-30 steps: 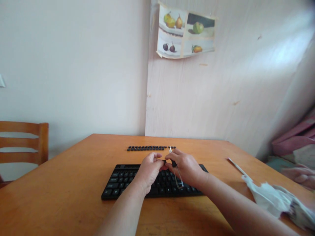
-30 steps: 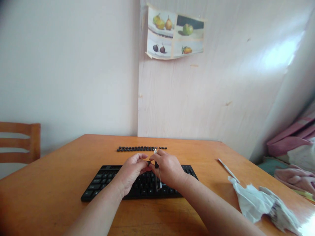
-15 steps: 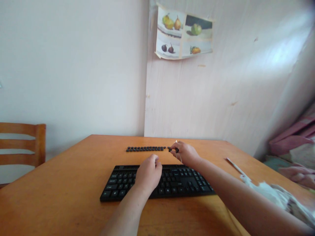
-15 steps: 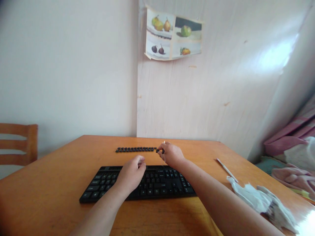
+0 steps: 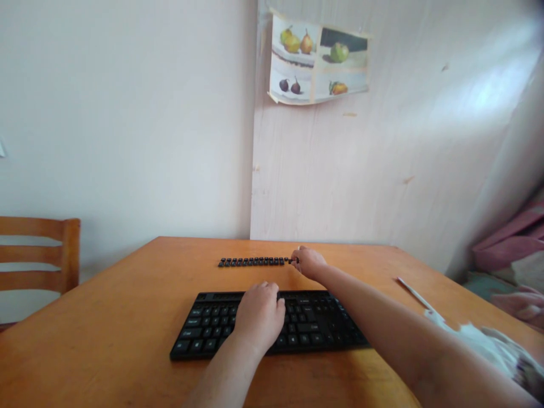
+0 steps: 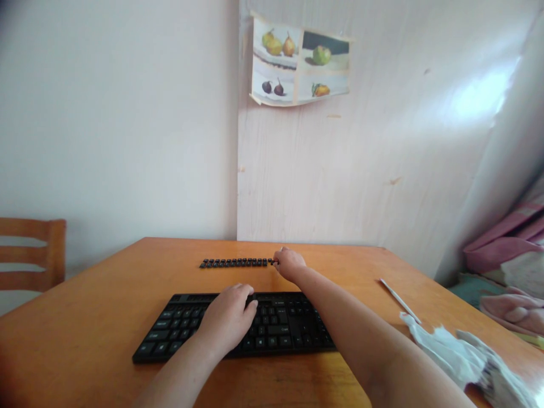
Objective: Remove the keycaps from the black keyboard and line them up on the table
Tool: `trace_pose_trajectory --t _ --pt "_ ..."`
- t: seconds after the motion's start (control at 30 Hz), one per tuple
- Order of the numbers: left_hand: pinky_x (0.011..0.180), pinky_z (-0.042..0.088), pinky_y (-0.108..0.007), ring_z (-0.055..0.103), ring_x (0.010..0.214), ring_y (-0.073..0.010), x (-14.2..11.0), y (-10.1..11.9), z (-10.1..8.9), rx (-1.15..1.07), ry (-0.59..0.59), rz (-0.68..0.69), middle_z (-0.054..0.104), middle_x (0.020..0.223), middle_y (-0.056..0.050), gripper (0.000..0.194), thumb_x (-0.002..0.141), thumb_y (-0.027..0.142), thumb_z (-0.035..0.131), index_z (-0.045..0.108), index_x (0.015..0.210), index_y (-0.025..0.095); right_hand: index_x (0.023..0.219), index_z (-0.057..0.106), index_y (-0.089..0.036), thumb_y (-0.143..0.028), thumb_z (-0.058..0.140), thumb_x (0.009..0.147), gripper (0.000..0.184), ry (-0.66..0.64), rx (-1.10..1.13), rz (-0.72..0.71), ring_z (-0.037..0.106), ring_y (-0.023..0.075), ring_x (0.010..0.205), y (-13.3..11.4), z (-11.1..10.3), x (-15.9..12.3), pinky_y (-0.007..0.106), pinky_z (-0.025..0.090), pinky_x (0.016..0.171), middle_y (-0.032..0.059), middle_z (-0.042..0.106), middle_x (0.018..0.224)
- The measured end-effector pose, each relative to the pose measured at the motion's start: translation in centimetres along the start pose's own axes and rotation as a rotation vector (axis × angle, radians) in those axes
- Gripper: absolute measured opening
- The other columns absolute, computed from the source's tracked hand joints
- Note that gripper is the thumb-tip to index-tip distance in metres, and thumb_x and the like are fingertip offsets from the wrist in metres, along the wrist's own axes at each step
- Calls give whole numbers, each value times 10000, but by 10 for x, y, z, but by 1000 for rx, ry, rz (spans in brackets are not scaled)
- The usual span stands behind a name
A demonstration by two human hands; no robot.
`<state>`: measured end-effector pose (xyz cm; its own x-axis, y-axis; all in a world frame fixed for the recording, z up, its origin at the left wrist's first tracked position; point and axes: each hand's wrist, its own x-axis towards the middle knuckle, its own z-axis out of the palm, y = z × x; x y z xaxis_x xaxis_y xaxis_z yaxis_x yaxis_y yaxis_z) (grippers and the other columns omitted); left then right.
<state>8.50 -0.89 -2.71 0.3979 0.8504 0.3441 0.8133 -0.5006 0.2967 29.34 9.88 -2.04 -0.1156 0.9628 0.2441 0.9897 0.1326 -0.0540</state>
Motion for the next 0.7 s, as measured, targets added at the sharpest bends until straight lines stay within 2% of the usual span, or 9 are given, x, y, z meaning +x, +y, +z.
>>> trace_pose_trajectory --t 0.23,0.7 --pt "832 407 -355 579 915 -231 -2 3 -1 66 -6 -6 637 935 -82 164 864 290 485 620 881 198 1051 703 -234 -312 523 889 255 -53 -43 -8 616 229 942 3 11 12 287 422 717 109 631 1061" --pt "879 399 -379 575 939 -242 -3 7 -5 94 -42 9 637 961 -92 219 876 310 471 648 923 191 1061 690 -225 -300 490 910 261 -81 -92 -34 612 243 968 -6 12 9 309 433 742 123 612 1075"
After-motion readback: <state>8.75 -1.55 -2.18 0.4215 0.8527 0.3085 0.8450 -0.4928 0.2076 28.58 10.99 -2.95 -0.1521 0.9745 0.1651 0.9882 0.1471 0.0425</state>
